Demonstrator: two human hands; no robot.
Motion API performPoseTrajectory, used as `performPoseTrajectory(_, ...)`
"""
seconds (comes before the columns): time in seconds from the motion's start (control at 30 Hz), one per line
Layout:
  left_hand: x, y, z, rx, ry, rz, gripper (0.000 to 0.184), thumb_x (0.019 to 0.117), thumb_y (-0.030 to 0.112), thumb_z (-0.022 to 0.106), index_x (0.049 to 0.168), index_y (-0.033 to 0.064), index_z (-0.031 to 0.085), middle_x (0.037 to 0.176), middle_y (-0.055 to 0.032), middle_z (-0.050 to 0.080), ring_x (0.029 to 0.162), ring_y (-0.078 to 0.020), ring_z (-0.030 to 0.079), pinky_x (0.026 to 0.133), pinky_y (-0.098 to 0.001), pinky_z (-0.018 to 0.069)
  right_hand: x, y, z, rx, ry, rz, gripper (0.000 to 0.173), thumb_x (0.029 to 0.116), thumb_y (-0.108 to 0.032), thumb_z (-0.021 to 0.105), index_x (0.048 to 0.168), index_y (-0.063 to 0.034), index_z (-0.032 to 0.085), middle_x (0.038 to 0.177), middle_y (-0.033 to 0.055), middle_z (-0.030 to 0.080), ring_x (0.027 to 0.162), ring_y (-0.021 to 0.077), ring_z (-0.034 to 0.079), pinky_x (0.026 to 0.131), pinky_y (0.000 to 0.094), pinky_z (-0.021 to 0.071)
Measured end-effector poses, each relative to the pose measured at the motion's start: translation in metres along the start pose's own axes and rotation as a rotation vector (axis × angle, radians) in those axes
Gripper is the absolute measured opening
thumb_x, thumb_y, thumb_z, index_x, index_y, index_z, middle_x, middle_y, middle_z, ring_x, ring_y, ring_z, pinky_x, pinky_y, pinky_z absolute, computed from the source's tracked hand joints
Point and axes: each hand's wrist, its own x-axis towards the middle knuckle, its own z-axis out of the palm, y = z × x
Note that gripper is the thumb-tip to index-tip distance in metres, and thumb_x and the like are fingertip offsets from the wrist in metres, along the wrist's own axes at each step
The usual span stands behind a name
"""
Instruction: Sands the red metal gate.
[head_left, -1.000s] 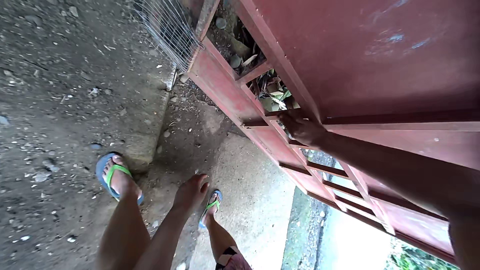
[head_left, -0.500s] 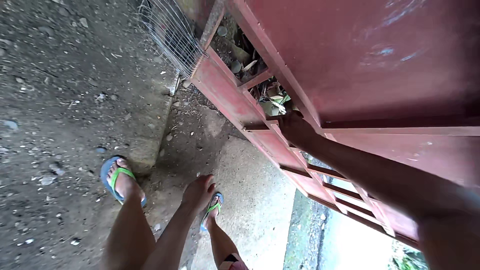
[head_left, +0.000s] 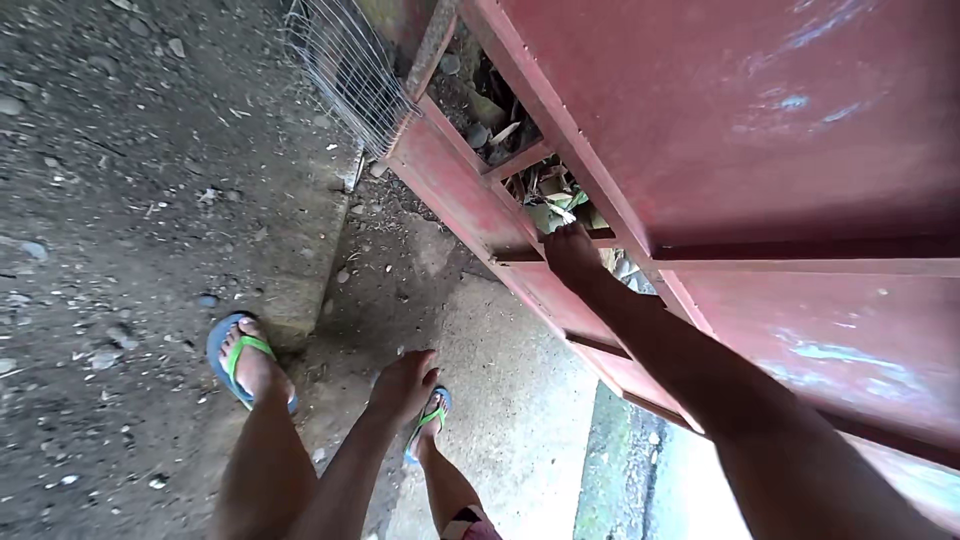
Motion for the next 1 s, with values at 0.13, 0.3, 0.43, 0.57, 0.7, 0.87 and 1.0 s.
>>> performPoseTrajectory(0.13, -0.005, -0.006, -0.004, -0.014, 0.044, -0.041, 0.046, 0.1098, 0.027, 0.045, 0.151, 0.0067, 0.049, 0.148, -0.0171, 0.055, 0.137, -0.0315, 0.054, 0.115, -0.0484, 0.0399, -0.04, 0.023, -0.013, -0.007, 0.121, -0.073, 0.022, 0.0988, 0.003, 0.053, 0.115, 0.0132, 0.064, 0.117, 0.0277, 0.068, 0.119, 0.0419, 0.062, 0.111, 0.0517, 0.0406)
performPoseTrajectory(0.3, 0.001, -0.003, 0.001, -0.013, 0.012, -0.025, 0.046, 0.1098, 0.028, 0.045, 0.151, 0.007, 0.048, 0.149, -0.0162, 0.055, 0.138, -0.0302, 0.053, 0.117, -0.0476, 0.0386, 0.004, -0.006, 0.004, 0.013, -0.029, 0.041, 0.03, 0.0994, 0.005, 0.048, 0.125, 0.0109, 0.061, 0.12, 0.0269, 0.066, 0.121, 0.0405, 0.061, 0.114, 0.0517, 0.0363)
performPoseTrajectory(0.43, -0.004, -0.011, -0.001, -0.016, 0.014, -0.021, 0.046, 0.1096, 0.026, 0.046, 0.151, 0.0069, 0.048, 0.148, -0.0167, 0.055, 0.138, -0.0301, 0.053, 0.117, -0.0465, 0.0384, -0.01, 0.014, -0.004, 0.111, 0.036, -0.054, 0.031, 0.1001, 0.004, 0.05, 0.129, 0.0083, 0.061, 0.118, 0.0286, 0.067, 0.121, 0.0433, 0.061, 0.119, 0.0549, 0.0322)
performPoseTrajectory(0.57, -0.005, -0.02, -0.008, -0.015, 0.032, -0.131, 0.047, 0.1103, 0.028, 0.044, 0.152, 0.0072, 0.047, 0.15, -0.0159, 0.054, 0.14, -0.0301, 0.052, 0.118, -0.0482, 0.0376, -0.035, 0.013, -0.019, 0.039, 0.094, 0.019, 0.023, 0.0999, 0.005, 0.048, 0.113, 0.0157, 0.063, 0.111, 0.0296, 0.068, 0.115, 0.0431, 0.064, 0.108, 0.052, 0.0435)
performPoseTrajectory(0.7, 0.0, -0.011, -0.007, -0.026, 0.02, -0.052, 0.046, 0.1097, 0.026, 0.046, 0.152, 0.0077, 0.048, 0.151, -0.0148, 0.054, 0.14, -0.0284, 0.051, 0.119, -0.0458, 0.037, 0.012, -0.013, 0.003, 0.023, -0.028, 0.013, 0.026, 0.1007, 0.004, 0.047, 0.118, 0.0131, 0.063, 0.117, 0.0262, 0.068, 0.119, 0.0391, 0.062, 0.113, 0.0499, 0.037)
performPoseTrajectory(0.87, -0.005, -0.024, -0.008, -0.015, 0.051, -0.119, 0.046, 0.1099, 0.027, 0.046, 0.151, 0.0065, 0.048, 0.149, -0.0165, 0.055, 0.139, -0.0303, 0.053, 0.117, -0.0475, 0.0384, -0.045, 0.016, -0.019, -0.029, 0.088, -0.035, 0.022, 0.0998, 0.003, 0.051, 0.113, 0.0162, 0.062, 0.115, 0.0315, 0.066, 0.115, 0.0456, 0.062, 0.108, 0.0538, 0.0422)
performPoseTrajectory(1.0, -0.002, -0.013, -0.006, -0.006, 0.017, -0.098, 0.046, 0.1098, 0.026, 0.046, 0.151, 0.0063, 0.048, 0.15, -0.0161, 0.054, 0.139, -0.0296, 0.052, 0.118, -0.0475, 0.0378, -0.023, -0.002, -0.019, -0.085, -0.097, 0.078, 0.03, 0.102, 0.008, 0.041, 0.126, 0.019, 0.055, 0.126, 0.0316, 0.062, 0.128, 0.0445, 0.055, 0.113, 0.0511, 0.038)
